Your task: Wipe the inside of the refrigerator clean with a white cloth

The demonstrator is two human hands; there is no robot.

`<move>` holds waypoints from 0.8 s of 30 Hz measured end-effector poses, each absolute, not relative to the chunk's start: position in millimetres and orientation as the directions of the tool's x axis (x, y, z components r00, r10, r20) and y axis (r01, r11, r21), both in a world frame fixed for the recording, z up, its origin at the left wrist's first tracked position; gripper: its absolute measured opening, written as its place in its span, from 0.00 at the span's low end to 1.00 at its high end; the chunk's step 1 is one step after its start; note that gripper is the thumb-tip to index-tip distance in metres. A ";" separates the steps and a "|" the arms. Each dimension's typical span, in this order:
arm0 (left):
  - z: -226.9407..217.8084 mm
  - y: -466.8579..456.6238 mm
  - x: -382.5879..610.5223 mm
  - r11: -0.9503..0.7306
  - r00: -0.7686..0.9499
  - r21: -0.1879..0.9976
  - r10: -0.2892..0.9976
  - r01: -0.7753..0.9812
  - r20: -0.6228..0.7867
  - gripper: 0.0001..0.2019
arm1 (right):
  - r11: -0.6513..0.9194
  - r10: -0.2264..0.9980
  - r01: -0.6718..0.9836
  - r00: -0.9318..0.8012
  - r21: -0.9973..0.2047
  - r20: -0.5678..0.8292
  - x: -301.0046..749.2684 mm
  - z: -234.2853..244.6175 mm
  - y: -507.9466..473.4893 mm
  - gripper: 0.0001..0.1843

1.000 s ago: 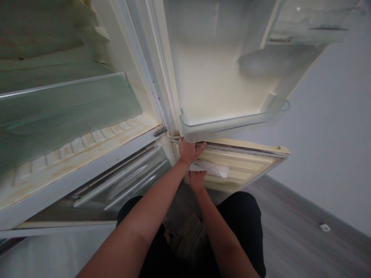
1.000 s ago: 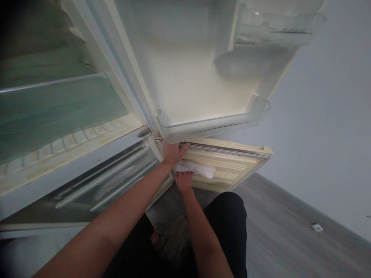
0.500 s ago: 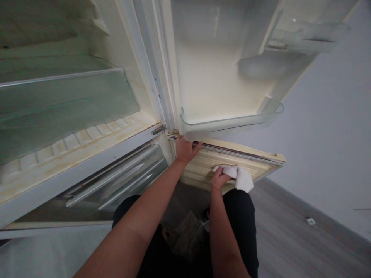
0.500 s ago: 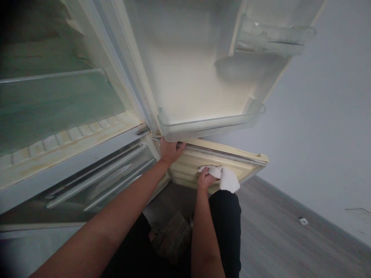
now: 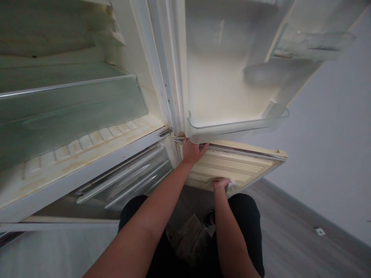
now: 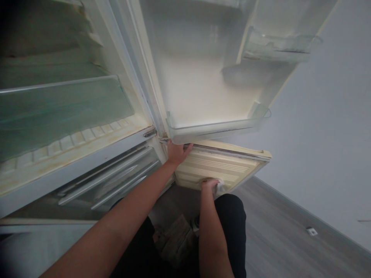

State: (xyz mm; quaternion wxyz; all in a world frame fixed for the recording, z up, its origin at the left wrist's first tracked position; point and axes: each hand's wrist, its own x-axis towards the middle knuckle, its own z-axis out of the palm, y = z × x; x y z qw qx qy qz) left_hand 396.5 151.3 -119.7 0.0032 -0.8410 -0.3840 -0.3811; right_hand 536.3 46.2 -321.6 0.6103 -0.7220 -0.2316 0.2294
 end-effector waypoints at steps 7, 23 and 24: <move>-120.3 148.8 396.3 -0.702 0.430 0.253 0.638 0.666 0.639 0.21 | -0.104 0.811 -0.275 0.532 -0.956 -0.241 472.9 -362.8 62.4 0.37; -120.3 148.7 389.9 -0.701 0.456 0.226 0.640 0.677 0.619 0.20 | -0.230 0.518 -0.677 0.523 -0.699 -0.677 483.6 -359.6 59.9 0.40; -119.8 148.7 389.7 -0.701 0.457 0.223 0.638 0.677 0.620 0.20 | -0.266 0.559 -0.588 0.552 -0.764 -0.619 488.4 -358.0 57.2 0.41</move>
